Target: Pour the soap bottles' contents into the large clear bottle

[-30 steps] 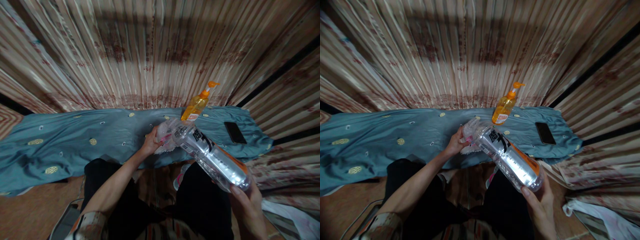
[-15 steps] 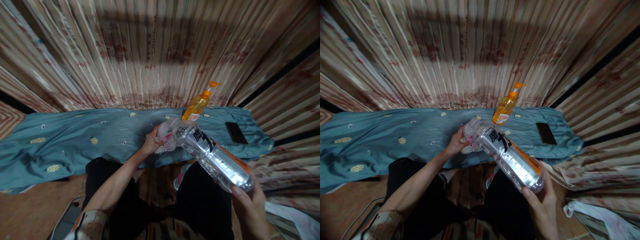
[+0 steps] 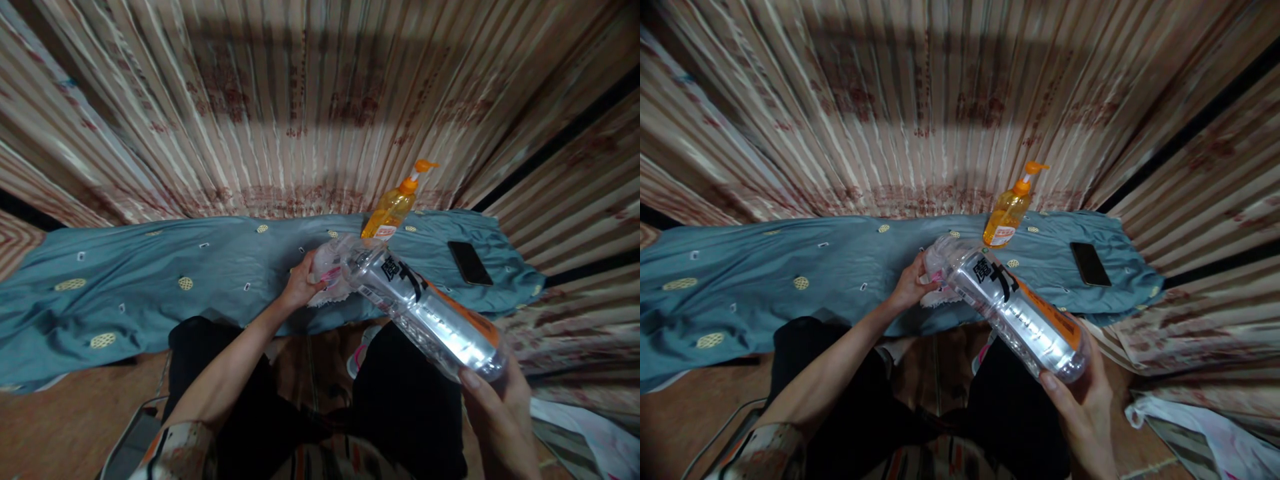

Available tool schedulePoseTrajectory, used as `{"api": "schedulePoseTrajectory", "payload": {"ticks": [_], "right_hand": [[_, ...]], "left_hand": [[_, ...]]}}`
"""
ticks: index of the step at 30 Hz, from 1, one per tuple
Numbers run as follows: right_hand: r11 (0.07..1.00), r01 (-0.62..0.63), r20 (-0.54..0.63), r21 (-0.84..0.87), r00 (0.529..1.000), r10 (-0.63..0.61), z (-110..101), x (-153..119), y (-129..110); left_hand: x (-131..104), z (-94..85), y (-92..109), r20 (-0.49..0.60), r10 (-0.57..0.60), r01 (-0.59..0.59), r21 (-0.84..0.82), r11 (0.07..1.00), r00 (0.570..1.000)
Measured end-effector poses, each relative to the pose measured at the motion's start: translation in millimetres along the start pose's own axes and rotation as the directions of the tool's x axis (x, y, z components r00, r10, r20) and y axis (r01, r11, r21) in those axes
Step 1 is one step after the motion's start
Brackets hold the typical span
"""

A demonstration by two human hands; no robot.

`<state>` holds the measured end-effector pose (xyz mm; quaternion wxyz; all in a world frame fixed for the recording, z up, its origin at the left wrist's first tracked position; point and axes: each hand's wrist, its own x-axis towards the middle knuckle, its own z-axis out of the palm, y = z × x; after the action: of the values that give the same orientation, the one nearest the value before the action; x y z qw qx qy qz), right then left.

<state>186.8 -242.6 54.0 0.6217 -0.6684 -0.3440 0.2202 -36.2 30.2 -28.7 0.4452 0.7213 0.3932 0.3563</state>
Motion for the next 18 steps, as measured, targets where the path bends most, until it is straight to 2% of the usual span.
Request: {"api": "schedulePoseTrajectory", "payload": {"ticks": [6,18], "right_hand": [[0.998,0.037,0.012,-0.052,0.999,-0.036,-0.4,-1.5,1.0],[0.996,0.045,-0.002,-0.075,0.999,-0.045,1.2,-1.2,-2.8]], "left_hand": [[0.8,0.4,-3.7,0.005,0.022,-0.022,-0.038,0.999,1.000],[2.0,1.4,-2.2,0.007,-0.010,0.011,-0.061,0.998,1.000]]}}
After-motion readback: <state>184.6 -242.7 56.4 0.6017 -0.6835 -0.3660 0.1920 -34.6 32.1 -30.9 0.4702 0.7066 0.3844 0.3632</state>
